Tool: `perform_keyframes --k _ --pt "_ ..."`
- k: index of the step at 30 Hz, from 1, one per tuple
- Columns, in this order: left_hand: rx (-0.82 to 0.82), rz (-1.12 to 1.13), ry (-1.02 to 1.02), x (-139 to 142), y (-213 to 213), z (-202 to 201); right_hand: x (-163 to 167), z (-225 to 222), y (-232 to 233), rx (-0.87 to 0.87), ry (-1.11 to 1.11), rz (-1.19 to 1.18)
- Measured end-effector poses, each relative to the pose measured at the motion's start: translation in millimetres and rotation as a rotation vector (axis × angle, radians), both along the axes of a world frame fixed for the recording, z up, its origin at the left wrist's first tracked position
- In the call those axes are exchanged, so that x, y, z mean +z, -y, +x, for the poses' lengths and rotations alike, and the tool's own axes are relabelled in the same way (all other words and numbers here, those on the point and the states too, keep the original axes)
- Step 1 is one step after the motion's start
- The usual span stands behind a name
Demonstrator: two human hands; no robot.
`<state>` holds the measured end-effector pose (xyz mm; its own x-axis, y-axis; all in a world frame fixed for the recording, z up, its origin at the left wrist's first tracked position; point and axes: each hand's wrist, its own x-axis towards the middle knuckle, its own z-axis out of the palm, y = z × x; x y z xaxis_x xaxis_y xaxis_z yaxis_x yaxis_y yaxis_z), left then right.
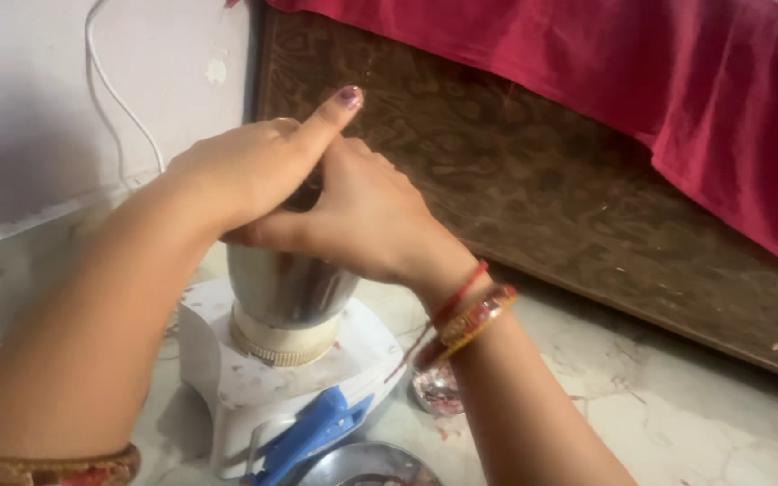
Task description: The person sits on the floor and drops pieces of peeled ingredient from a plate into a blender jar, then places the lid on the jar mounted on the blender base and operates the blender. Afterwards they lift the jar off the base and scoop the blended chunks out onto a plate with a spoon.
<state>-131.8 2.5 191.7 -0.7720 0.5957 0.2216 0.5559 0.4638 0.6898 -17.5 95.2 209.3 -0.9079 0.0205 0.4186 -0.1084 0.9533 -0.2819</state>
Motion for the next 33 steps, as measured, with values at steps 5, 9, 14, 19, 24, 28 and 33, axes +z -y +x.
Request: perform_keyframes --k 5,9,14,19,24,28,33 --pt "-0.017 -0.001 -0.027 1.7 2.1 4.7 -7.5 3.0 -0.5 -0.014 -0.055 -0.026" --pt "0.017 -0.031 -0.054 3.7 4.9 8.8 -11.3 0.1 -1.9 0.052 -0.147 0.024" --pt "-0.047 -0.024 -0.020 5.3 -0.9 4.1 -22.5 2.4 -2.1 -0.045 -0.240 0.065" --pt "0.036 -0.251 -0.114 5.7 -16.4 -7.8 -54.8 22.2 -0.5 -0.135 -0.355 0.083" --pt "0.041 -0.111 -0.347 1.2 -37.3 19.1 -67.8 51.3 -20.6 0.042 -0.466 0.119" --pt "0.032 -0.046 -0.389 3.9 -39.9 48.7 -67.5 75.4 -30.7 0.161 -0.381 -0.065" --pt "0.108 -0.072 -0.388 8.4 -24.7 61.2 -68.2 84.6 -32.9 0.133 -0.266 -0.353"
